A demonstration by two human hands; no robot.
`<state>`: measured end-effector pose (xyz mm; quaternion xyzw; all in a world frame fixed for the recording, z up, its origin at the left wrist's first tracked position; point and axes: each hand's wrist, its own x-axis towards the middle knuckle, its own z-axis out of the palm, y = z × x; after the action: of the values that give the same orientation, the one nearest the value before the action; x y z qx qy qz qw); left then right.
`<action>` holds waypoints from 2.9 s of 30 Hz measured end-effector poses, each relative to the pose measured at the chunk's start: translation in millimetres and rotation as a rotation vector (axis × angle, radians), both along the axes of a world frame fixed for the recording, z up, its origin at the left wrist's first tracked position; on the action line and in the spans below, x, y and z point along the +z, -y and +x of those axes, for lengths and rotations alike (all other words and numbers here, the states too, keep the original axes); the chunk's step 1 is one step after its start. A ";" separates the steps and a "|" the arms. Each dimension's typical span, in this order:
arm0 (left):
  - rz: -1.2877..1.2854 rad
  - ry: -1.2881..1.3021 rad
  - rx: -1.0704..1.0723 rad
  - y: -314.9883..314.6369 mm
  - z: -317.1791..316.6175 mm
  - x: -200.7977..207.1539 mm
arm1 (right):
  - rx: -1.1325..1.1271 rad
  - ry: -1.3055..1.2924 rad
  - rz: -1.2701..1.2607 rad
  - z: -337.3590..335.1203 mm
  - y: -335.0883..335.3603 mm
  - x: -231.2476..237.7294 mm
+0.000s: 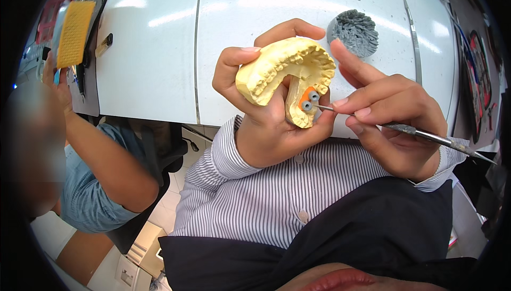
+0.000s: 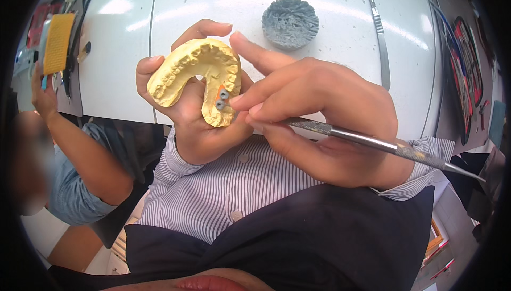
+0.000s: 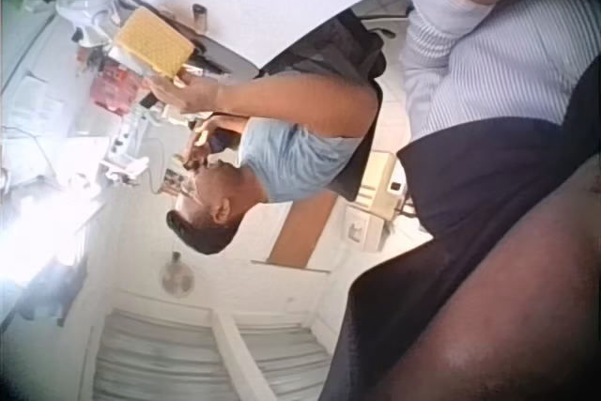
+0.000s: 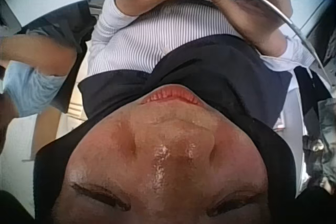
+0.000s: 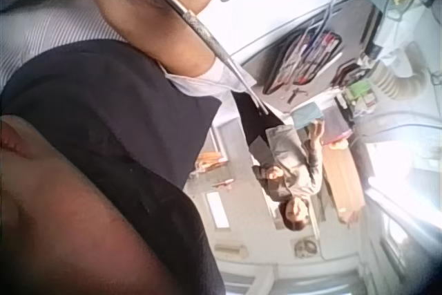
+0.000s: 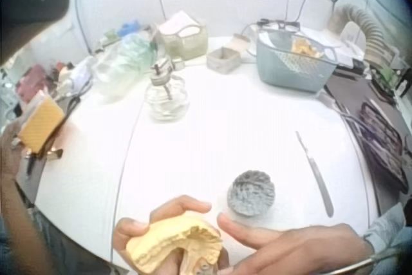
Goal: The person holds a yellow dental cast in their left hand and uses a metal dental tool to scrape and shape the material around the teeth. They rotate the cast to access different angles and occasionally use a brush to clean the surface.
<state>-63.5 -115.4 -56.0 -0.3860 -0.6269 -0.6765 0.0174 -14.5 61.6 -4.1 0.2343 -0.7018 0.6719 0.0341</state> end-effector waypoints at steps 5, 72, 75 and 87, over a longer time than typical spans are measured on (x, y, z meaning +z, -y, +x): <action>-0.086 -0.052 0.063 -1.3 15.2 -19.0 | 0.020 0.023 0.014 19.1 0.3 -22.9; 0.455 0.310 0.063 -28.9 26.3 31.7 | -0.105 -0.101 0.070 21.3 -7.7 33.0; 0.427 0.330 0.041 -26.4 24.8 30.6 | -0.110 -0.123 0.056 20.4 -5.7 32.2; 0.392 0.063 0.123 -33.8 18.7 29.6 | -0.121 -0.141 0.053 19.4 -6.6 33.4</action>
<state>-44.8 -81.7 -26.4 -0.3149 -0.5058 -0.7950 0.1142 4.9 68.2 29.3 0.2391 -0.7280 0.6317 0.1175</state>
